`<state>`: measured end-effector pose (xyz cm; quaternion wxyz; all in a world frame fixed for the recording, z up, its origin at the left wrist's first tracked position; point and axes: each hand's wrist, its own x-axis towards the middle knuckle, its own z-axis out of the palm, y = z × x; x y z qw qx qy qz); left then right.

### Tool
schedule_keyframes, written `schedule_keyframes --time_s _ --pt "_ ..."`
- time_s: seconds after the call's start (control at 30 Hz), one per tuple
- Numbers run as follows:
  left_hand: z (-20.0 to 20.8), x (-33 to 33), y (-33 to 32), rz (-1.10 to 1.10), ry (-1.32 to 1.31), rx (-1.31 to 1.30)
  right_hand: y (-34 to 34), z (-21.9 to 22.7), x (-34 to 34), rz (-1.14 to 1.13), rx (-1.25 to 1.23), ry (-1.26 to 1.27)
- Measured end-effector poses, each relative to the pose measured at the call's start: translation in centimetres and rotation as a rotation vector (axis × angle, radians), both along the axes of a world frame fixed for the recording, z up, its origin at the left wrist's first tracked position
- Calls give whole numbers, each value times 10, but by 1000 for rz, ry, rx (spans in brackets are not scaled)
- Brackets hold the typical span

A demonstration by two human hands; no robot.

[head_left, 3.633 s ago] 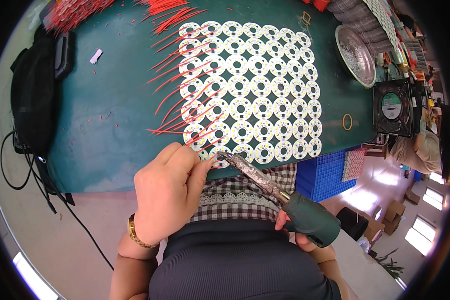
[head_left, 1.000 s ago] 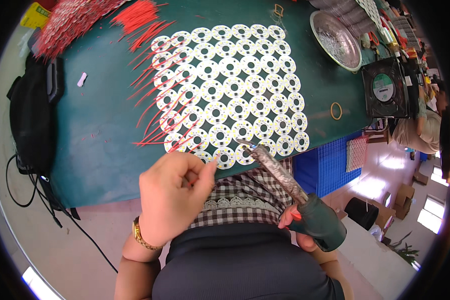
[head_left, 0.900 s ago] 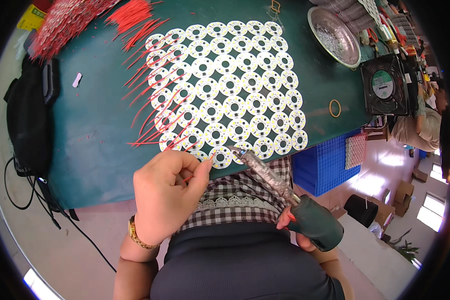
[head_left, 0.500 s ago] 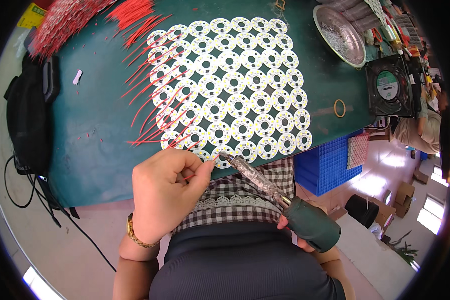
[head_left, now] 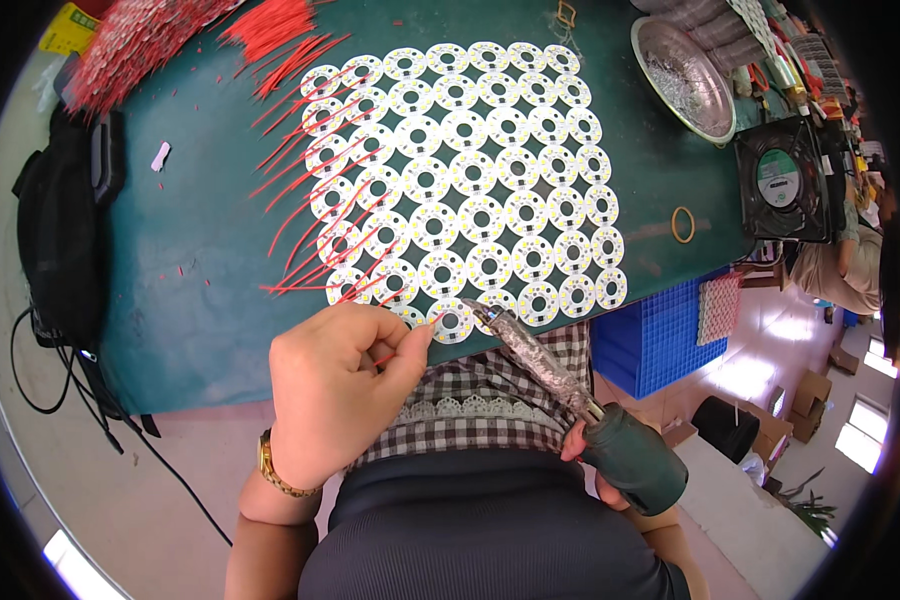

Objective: The person solders red wires onto circular LED boards on a panel, placing each wire by hand and attaching it with a soldering gun.

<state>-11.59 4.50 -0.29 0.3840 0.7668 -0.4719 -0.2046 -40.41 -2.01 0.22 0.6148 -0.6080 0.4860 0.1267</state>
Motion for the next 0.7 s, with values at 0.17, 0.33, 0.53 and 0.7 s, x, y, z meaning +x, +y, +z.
schedule_keyframes --time_s 0.17,0.33,0.53,0.7 --pt "-4 1 2 -7 14 9 -11 14 18 -36 129 316" --pt "-3 2 1 -22 12 2 1 -16 -9 184 -465 -316" --pt "-3 2 2 -18 15 -1 2 -35 -23 186 -467 -459" --pt "-3 2 0 -20 5 -14 3 -35 -23 175 -476 -481"
